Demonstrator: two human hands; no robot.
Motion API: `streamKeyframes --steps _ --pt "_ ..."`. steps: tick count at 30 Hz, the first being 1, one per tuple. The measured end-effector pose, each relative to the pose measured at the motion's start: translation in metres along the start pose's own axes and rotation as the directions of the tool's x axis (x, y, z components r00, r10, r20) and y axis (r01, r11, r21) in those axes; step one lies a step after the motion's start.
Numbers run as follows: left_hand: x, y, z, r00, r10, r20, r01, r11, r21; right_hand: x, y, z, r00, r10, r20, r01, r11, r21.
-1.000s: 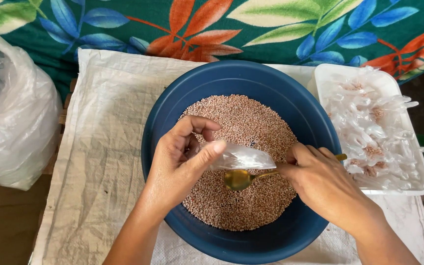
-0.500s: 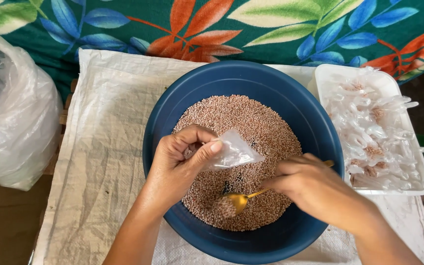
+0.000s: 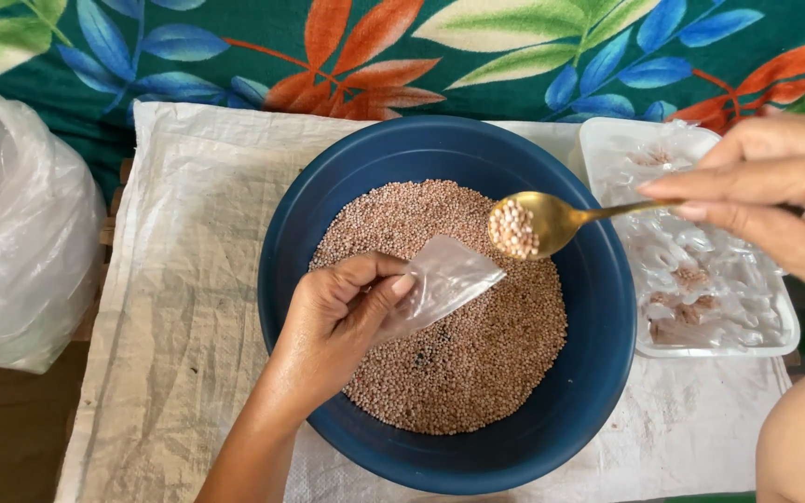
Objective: The person fills small plastic bags with grains from a large bowl using a spoon and then ties the bags closed by hand.
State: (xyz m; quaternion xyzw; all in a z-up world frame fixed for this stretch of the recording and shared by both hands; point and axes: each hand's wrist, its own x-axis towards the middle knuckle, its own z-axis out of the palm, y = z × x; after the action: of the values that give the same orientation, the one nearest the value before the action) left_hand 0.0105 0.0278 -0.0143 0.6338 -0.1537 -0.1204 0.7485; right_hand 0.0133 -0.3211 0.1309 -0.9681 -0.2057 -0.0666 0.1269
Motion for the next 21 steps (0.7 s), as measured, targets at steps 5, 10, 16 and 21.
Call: streamKeyframes --steps 5,10,16,21 --pt "0.0 0.009 0.001 0.997 0.007 -0.081 -0.002 0.998 0.062 0.014 -0.016 -0.005 1.0 -0.028 -0.016 0.027 1.0 -0.01" --pt "0.001 0.003 -0.002 0.994 0.022 -0.109 -0.022 1.0 0.001 0.017 -0.024 -0.008 0.998 -0.068 0.0 0.068 0.997 -0.023" --pt "0.0 0.0 -0.004 0.992 0.109 -0.06 -0.11 0.994 -0.015 0.018 -0.032 -0.009 0.992 -0.123 -0.011 0.122 0.992 -0.033" --pt "-0.002 -0.005 -0.007 0.998 0.056 -0.01 -0.057 0.994 -0.089 0.02 -0.031 -0.01 0.991 -0.133 -0.012 0.132 0.991 -0.034"
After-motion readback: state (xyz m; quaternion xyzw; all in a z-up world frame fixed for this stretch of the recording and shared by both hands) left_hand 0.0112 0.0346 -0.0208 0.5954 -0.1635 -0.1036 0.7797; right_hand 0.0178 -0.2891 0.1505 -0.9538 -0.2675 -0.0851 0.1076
